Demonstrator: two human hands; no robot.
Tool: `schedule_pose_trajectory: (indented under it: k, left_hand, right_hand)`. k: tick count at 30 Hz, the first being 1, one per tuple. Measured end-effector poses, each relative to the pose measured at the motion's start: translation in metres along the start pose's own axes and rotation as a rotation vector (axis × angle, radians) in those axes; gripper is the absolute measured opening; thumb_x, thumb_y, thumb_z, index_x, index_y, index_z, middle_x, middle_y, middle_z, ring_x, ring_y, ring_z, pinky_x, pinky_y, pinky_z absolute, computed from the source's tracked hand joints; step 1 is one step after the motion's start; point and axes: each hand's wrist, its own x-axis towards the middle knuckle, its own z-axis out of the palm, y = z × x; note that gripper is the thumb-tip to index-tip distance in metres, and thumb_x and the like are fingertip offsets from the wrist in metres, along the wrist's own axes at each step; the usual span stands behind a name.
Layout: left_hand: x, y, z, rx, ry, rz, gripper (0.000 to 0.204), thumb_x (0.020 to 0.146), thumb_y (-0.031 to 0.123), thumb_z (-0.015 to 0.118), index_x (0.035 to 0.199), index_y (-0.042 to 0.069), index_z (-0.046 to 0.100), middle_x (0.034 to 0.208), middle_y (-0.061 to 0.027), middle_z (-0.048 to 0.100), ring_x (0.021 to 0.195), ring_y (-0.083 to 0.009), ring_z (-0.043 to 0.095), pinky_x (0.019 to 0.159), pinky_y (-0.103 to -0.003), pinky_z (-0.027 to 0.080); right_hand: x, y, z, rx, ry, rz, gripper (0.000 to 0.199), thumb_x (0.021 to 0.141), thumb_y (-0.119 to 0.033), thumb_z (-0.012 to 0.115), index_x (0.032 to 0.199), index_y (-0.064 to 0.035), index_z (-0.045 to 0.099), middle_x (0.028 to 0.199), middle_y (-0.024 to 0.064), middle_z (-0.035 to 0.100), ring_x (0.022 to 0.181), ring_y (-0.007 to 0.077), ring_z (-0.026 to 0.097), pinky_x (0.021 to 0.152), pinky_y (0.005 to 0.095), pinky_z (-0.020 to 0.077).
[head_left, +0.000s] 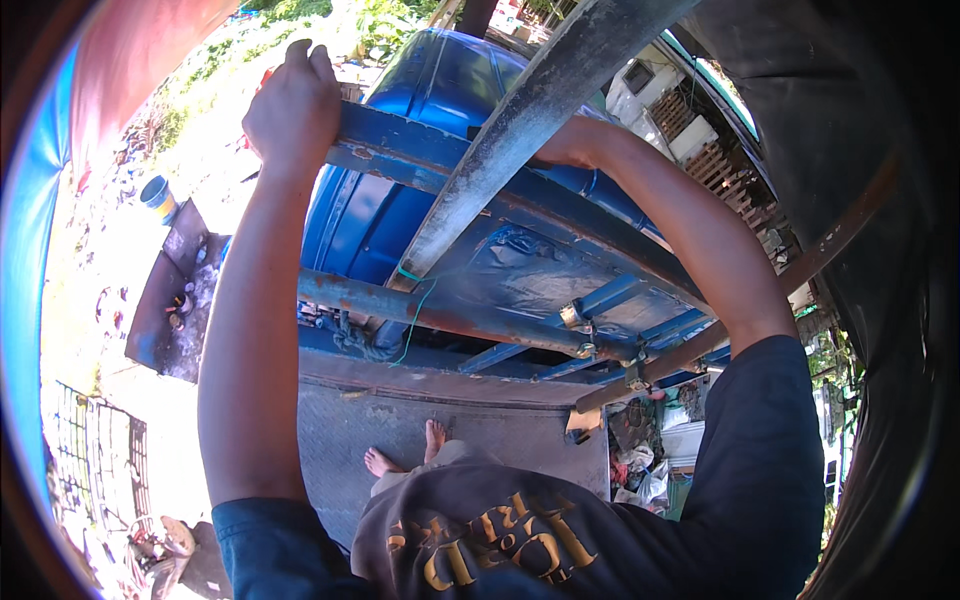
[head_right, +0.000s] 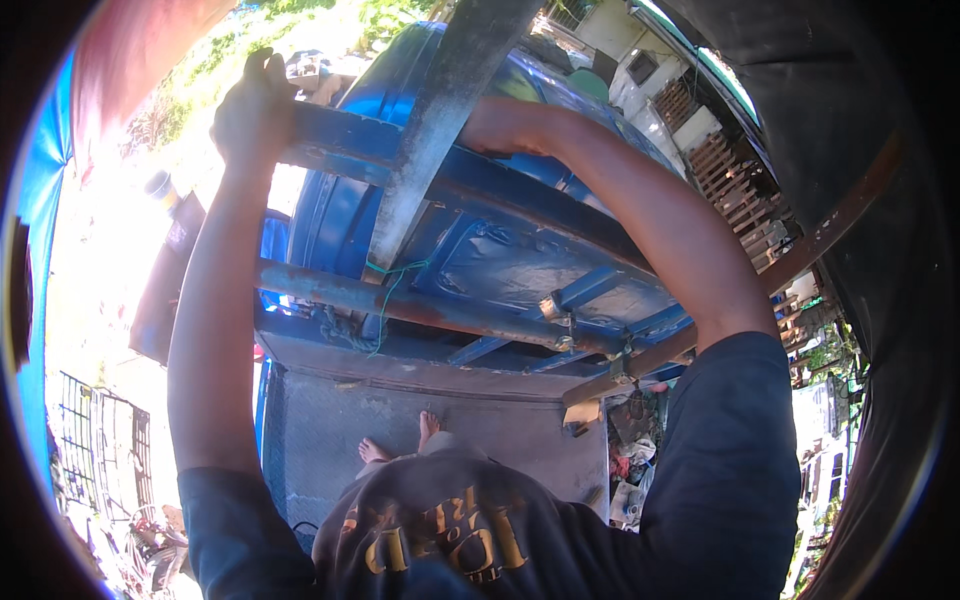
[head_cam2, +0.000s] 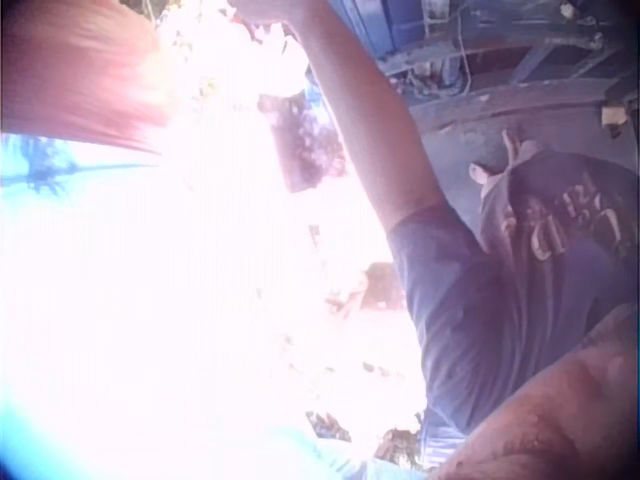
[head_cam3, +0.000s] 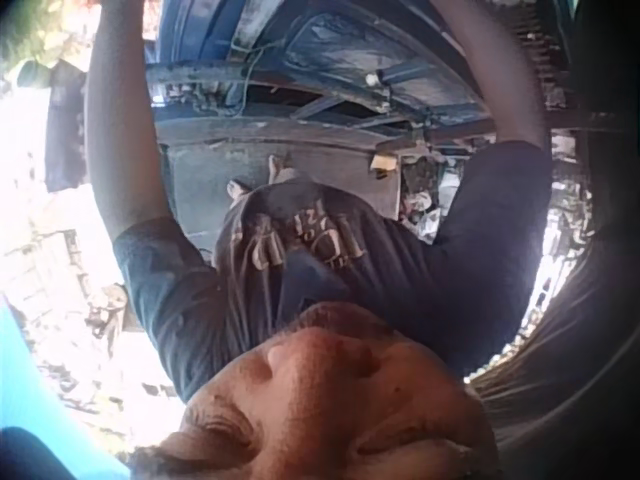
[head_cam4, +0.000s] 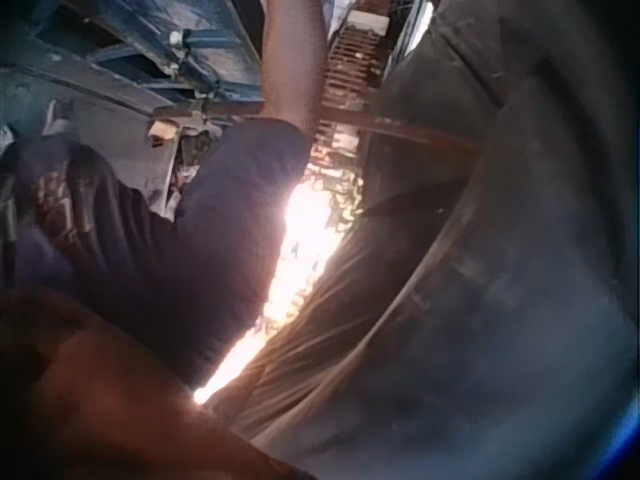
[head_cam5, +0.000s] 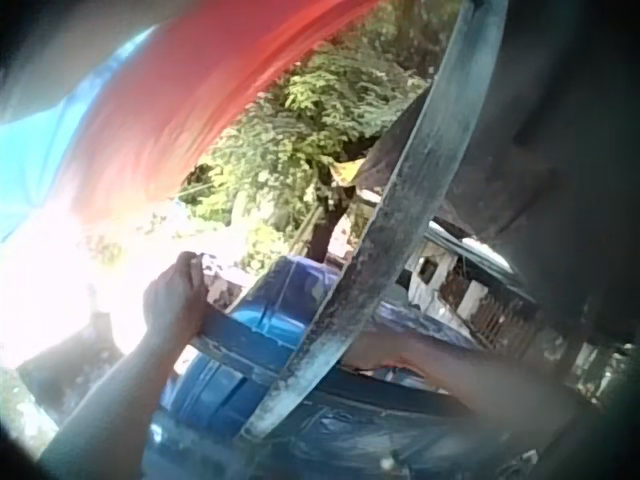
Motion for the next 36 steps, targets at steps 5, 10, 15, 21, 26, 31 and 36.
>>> schedule_pose_trajectory:
  k: [5, 10, 15, 21, 26, 31, 36]
  left_hand:
    - [-0.009, 0.030, -0.022, -0.094, -0.078, -0.163, 0.043, 0.104, 0.045, 0.041, 0.132, 0.020, 0.063, 0.109, -0.0103, 0.076, 0.103, -0.0339, 0.072, 0.090, -0.048, 0.055]
    - [-0.012, 0.033, -0.010, -0.120, -0.054, -0.134, 0.048, 0.105, 0.046, 0.038, 0.137, 0.020, 0.062, 0.115, -0.0103, 0.076, 0.105, -0.0341, 0.072, 0.090, -0.049, 0.055]
    - [-0.008, 0.026, -0.008, -0.125, 0.006, -0.143, 0.047, 0.105, 0.047, 0.039, 0.137, 0.022, 0.063, 0.117, -0.0116, 0.075, 0.108, -0.0351, 0.071, 0.092, -0.049, 0.054]
    - [-0.008, 0.022, -0.012, -0.067, -0.034, -0.144, 0.047, 0.105, 0.048, 0.040, 0.139, 0.023, 0.061, 0.117, -0.0102, 0.075, 0.110, -0.0346, 0.070, 0.094, -0.049, 0.053]
    - [-0.009, 0.028, -0.017, -0.041, -0.082, -0.186, 0.047, 0.104, 0.048, 0.041, 0.140, 0.024, 0.060, 0.119, -0.0098, 0.075, 0.111, -0.0343, 0.070, 0.095, -0.048, 0.053]
    - [-0.003, 0.019, -0.011, -0.004, -0.091, -0.133, 0.047, 0.104, 0.047, 0.040, 0.140, 0.023, 0.060, 0.120, -0.0120, 0.074, 0.112, -0.0352, 0.070, 0.096, -0.048, 0.053]
    - [-0.007, 0.024, -0.014, -0.020, -0.109, -0.141, 0.049, 0.104, 0.048, 0.040, 0.141, 0.023, 0.059, 0.118, -0.0138, 0.074, 0.112, -0.0375, 0.069, 0.095, -0.048, 0.053]
  right_hand:
    - [-0.075, 0.172, -0.030, -0.410, -0.269, 0.214, 0.057, 0.084, 0.002, 0.055, 0.138, -0.0122, 0.066, 0.131, 0.0149, 0.070, 0.118, 0.0242, 0.065, 0.105, 0.0382, 0.0461]
    - [-0.060, 0.151, -0.016, -0.384, -0.260, 0.342, 0.041, 0.091, -0.006, 0.061, 0.131, -0.0087, 0.070, 0.121, 0.0156, 0.074, 0.114, 0.0271, 0.067, 0.099, 0.0384, 0.0483]
    - [-0.099, 0.201, -0.021, -0.398, -0.068, 0.128, 0.044, 0.091, -0.004, 0.063, 0.134, -0.0113, 0.069, 0.115, 0.0135, 0.076, 0.101, 0.0212, 0.070, 0.091, 0.0357, 0.0513]
    - [-0.091, 0.129, -0.020, -0.201, -0.142, 0.345, 0.041, 0.093, -0.005, 0.060, 0.133, -0.0105, 0.069, 0.122, 0.0120, 0.074, 0.106, 0.0189, 0.068, 0.096, 0.0364, 0.0500]
    - [-0.116, 0.246, -0.034, -0.382, -0.236, 0.227, 0.037, 0.094, -0.008, 0.060, 0.129, -0.0110, 0.071, 0.112, 0.0129, 0.076, 0.099, 0.0179, 0.068, 0.089, 0.0371, 0.0519]
    - [-0.083, 0.189, -0.028, -0.393, -0.293, 0.294, 0.033, 0.095, -0.011, 0.061, 0.127, -0.0107, 0.072, 0.115, 0.0158, 0.076, 0.101, 0.0192, 0.069, 0.091, 0.0352, 0.0522]
    - [-0.117, 0.284, -0.038, -0.355, -0.156, 0.227, 0.032, 0.093, -0.012, 0.064, 0.123, -0.0108, 0.074, 0.113, 0.0160, 0.077, 0.094, 0.0227, 0.070, 0.087, 0.0376, 0.0531]
